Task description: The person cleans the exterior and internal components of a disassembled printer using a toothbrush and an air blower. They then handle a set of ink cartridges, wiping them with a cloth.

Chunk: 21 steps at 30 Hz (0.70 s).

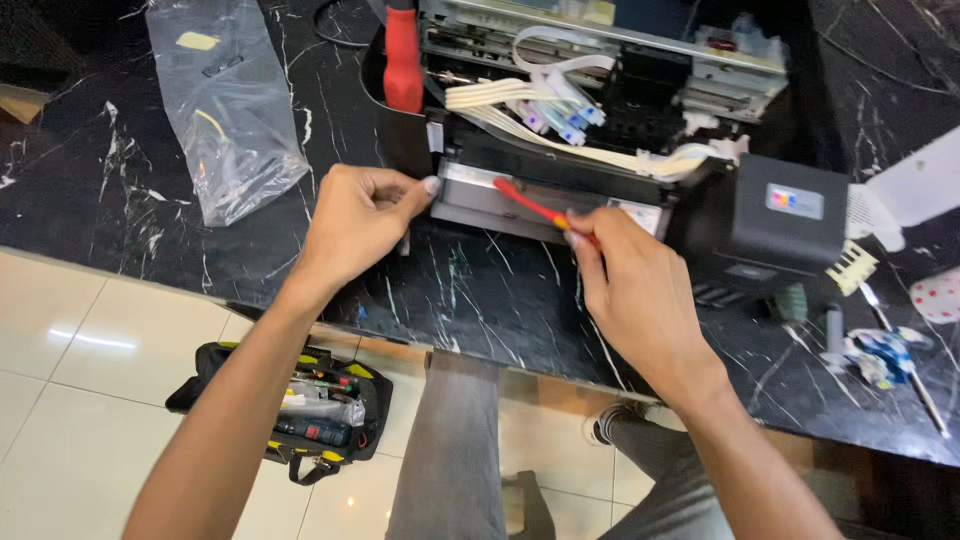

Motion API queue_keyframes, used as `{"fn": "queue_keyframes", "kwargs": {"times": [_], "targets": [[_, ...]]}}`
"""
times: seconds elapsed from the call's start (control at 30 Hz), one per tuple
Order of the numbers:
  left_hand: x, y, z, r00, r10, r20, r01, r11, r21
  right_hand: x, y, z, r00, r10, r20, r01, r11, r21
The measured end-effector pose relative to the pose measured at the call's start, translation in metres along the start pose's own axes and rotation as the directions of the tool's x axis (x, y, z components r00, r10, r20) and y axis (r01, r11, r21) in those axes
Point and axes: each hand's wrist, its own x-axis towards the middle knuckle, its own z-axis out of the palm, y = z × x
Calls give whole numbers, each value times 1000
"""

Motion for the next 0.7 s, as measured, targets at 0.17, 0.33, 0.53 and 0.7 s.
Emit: {"fn": "queue_keyframes", "kwargs": {"times": [0.17,0.33,0.53,0.7], "targets": [[10,-36,5,1000,10,14,-7,989,-149,22,5,39,992,-89,90,99,989,-114],[10,-44,5,999,32,26,-27,983,-180,29,-4,33,987,-116,114,137,972,-190],[9,-40,3,999,3,45,6,981,-194,23,-15,27,990,-20,137,62,950,-306],[6,-35,3,999,-13,34,19,984,-177,23,-24,19,991,-12,132,46,967,-252]]}}
